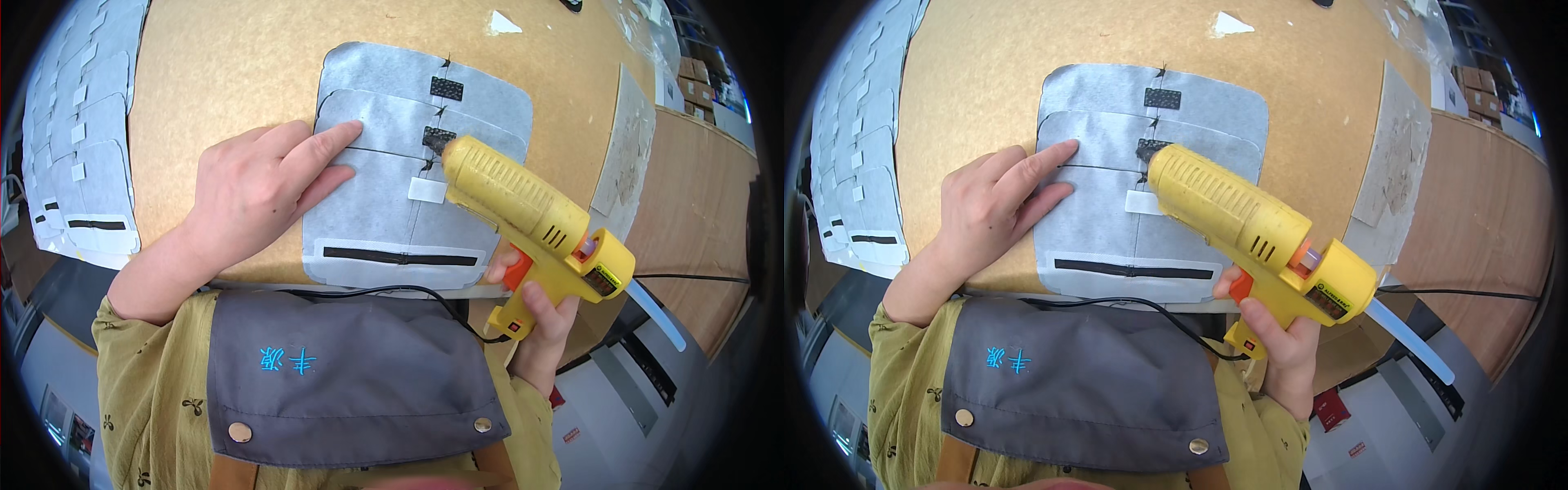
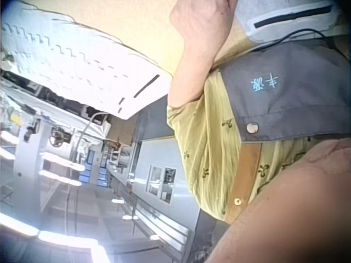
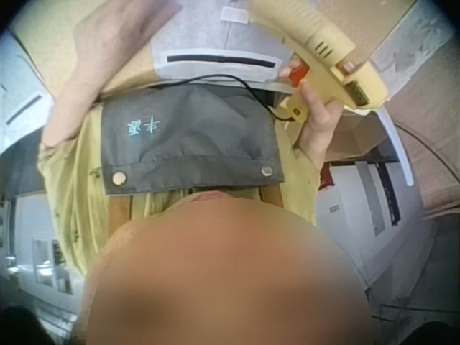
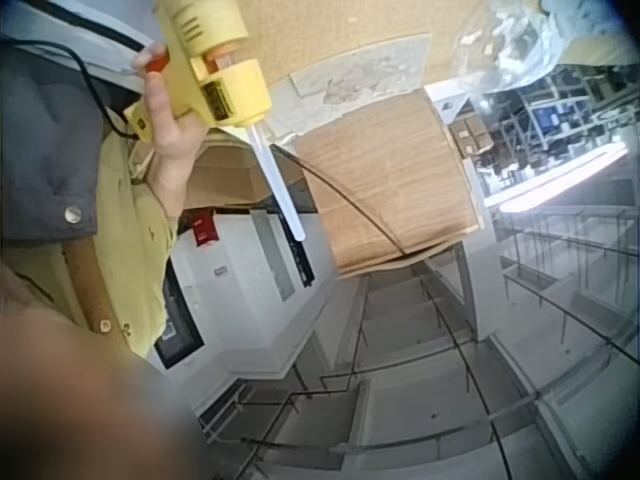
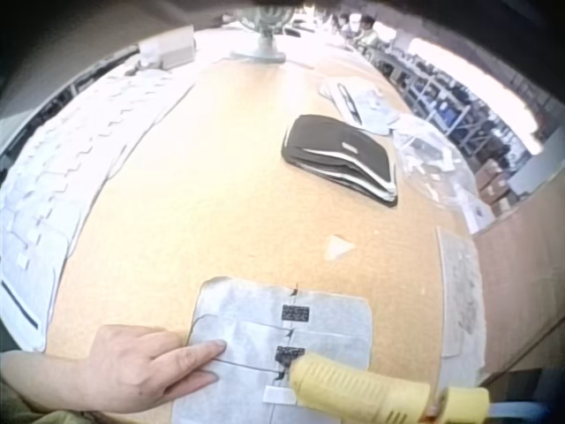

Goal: Glue components and attach small patches to soft wallet panels using a hot glue gun.

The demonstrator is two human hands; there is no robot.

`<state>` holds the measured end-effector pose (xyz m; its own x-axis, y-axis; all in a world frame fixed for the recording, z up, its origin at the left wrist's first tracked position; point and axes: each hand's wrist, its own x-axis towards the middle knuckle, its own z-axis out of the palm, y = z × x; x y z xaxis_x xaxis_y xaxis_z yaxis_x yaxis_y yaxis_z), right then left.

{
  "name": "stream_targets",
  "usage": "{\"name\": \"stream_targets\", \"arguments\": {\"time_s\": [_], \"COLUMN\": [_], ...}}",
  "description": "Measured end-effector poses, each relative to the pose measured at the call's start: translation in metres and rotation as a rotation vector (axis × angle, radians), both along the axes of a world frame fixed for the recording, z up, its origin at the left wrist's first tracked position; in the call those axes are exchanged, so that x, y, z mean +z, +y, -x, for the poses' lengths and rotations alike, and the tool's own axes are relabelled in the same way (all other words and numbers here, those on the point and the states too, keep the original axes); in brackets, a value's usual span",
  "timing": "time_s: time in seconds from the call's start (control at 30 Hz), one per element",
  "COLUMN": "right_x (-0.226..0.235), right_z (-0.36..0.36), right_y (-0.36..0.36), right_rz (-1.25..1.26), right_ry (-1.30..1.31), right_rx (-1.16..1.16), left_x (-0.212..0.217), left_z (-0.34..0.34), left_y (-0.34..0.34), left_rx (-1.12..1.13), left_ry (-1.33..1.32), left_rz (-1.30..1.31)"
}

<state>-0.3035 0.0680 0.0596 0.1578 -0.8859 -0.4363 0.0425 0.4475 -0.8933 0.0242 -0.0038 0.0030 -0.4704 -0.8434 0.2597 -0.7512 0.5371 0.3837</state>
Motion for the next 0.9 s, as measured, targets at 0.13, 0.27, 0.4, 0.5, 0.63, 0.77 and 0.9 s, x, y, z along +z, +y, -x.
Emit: {"name": "stream_targets", "arguments": {"time_s": [0.13,0.27,0.4,0.5,0.63,0.77,0.9], "right_x": [0.0,0.001,0.003,0.004,0.002,-0.003,-0.005], "right_z": [-0.001,0.005,0.007,0.002,-0.01,-0.004,0.002], "right_y": [0.003,0.007,0.005,0.003,-0.003,-0.001,0.001], "right_rz": [0.015,-0.001,-0.02,0.005,0.015,0.027,-0.013], "right_ry": [-0.014,0.015,-0.023,-0.016,0.014,0.011,-0.033], "right_rx": [-0.009,-0.018,-0.016,-0.015,-0.049,-0.042,-0.034], "left_x": [-0.001,-0.001,-0.001,-0.003,-0.002,-0.002,-0.003], "left_z": [0.001,0.001,0.0,0.0,-0.001,-0.001,-0.003], "left_y": [0.0,-0.001,0.0,0.0,0.0,0.0,0.0], "left_rx": [0.003,0.005,0.008,0.006,0.006,0.0,0.0], "left_ry": [0.001,-0.003,-0.003,0.014,0.01,-0.005,0.013], "left_rz": [0.009,0.016,0.018,0.018,0.014,0.012,0.014]}}
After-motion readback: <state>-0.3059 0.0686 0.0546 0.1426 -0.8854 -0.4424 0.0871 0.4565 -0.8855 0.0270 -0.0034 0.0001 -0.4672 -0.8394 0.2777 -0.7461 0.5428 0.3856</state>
